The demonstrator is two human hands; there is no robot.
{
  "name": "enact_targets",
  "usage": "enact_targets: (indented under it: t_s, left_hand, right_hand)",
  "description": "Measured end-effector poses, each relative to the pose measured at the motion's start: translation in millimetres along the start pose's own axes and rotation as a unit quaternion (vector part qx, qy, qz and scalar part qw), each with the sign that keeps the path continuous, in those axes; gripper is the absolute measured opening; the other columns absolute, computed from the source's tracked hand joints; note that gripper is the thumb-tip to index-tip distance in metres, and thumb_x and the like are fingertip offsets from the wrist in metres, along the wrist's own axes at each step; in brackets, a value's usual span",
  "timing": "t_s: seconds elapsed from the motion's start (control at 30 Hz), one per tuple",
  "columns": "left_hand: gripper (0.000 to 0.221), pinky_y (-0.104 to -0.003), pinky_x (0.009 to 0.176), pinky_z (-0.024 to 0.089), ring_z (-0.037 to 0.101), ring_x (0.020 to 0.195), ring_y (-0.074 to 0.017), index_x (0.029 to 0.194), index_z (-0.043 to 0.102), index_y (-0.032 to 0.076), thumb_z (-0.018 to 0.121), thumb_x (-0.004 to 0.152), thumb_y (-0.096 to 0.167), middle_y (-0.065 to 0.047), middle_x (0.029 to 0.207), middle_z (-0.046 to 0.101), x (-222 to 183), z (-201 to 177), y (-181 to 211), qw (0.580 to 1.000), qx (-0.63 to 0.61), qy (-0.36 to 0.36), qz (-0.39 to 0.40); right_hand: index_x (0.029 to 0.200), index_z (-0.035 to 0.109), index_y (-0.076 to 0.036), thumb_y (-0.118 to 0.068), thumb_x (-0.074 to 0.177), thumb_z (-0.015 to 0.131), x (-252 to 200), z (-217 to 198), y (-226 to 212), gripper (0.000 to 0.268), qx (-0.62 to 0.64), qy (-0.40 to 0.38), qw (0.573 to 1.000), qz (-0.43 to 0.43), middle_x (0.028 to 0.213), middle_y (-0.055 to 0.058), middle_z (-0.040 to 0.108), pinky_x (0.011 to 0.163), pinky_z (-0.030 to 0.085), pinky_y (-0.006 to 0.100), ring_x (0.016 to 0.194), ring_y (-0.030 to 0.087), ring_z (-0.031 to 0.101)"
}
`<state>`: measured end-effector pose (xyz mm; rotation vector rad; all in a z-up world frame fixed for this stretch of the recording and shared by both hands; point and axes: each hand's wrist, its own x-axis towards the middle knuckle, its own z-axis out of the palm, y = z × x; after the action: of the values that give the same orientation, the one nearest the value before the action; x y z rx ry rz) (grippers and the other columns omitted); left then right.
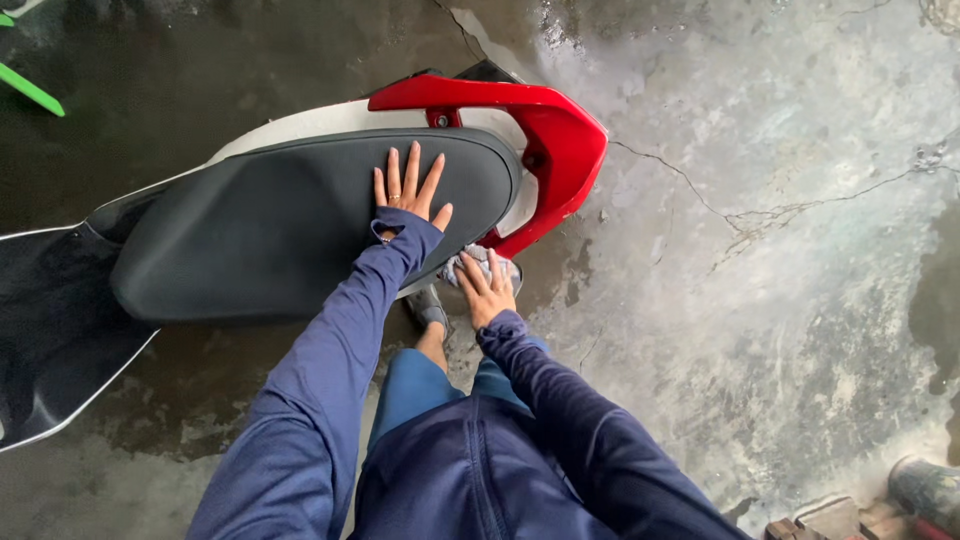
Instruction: The person wipes the seat and rear body panels of a red and white motorcycle using a cloth. They systematically clean the seat surface and the red rear fender area, moving around the vehicle to reach different sides.
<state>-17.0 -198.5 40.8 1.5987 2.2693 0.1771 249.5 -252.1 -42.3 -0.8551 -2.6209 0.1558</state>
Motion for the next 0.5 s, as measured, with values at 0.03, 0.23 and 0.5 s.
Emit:
enact_targets:
  t_s: [0.03,0.23,0.5]
  left_hand:
    - [0.100,-0.070,0.143,-0.006,-0.012,0.181,-0.0423,0.190,0.007,0.048,0.065,0.109,0.059,-0.002,0.200,-0.008,0,1,-1,1.000,0.000,-0.001,0.000]
    - [0.098,-0.071,0.143,-0.005,-0.010,0.181,-0.0435,0.190,0.007,0.047,0.064,0.111,0.060,-0.004,0.200,-0.005,-5,-6,3,1.000,0.011,-0.005,-0.006]
    - [0.096,-0.070,0.144,-0.006,-0.012,0.181,-0.0428,0.190,0.006,0.046,0.059,0.111,0.059,-0.003,0.200,-0.007,0,-3,2,1.000,0.021,-0.010,-0.006]
  right_hand:
    - [0.160,0.070,-0.027,-0.015,0.110,0.063,4,-2,16,0.052,0.001,-0.001,1.000,0.001,0.186,0.001,0.048,0.125,0.038,0.084,0.173,0.056,0.030]
    - [0.149,0.079,-0.014,-0.012,0.113,0.057,22,-18,106,0.043,0.025,0.098,0.994,-0.049,0.170,0.016,0.066,0.136,0.032,0.074,0.164,0.060,0.045]
    - [0.161,0.067,-0.006,-0.002,0.109,0.060,29,-4,118,0.053,-0.162,0.044,0.977,-0.132,0.144,0.040,0.066,0.114,0.049,0.086,0.136,0.069,0.060]
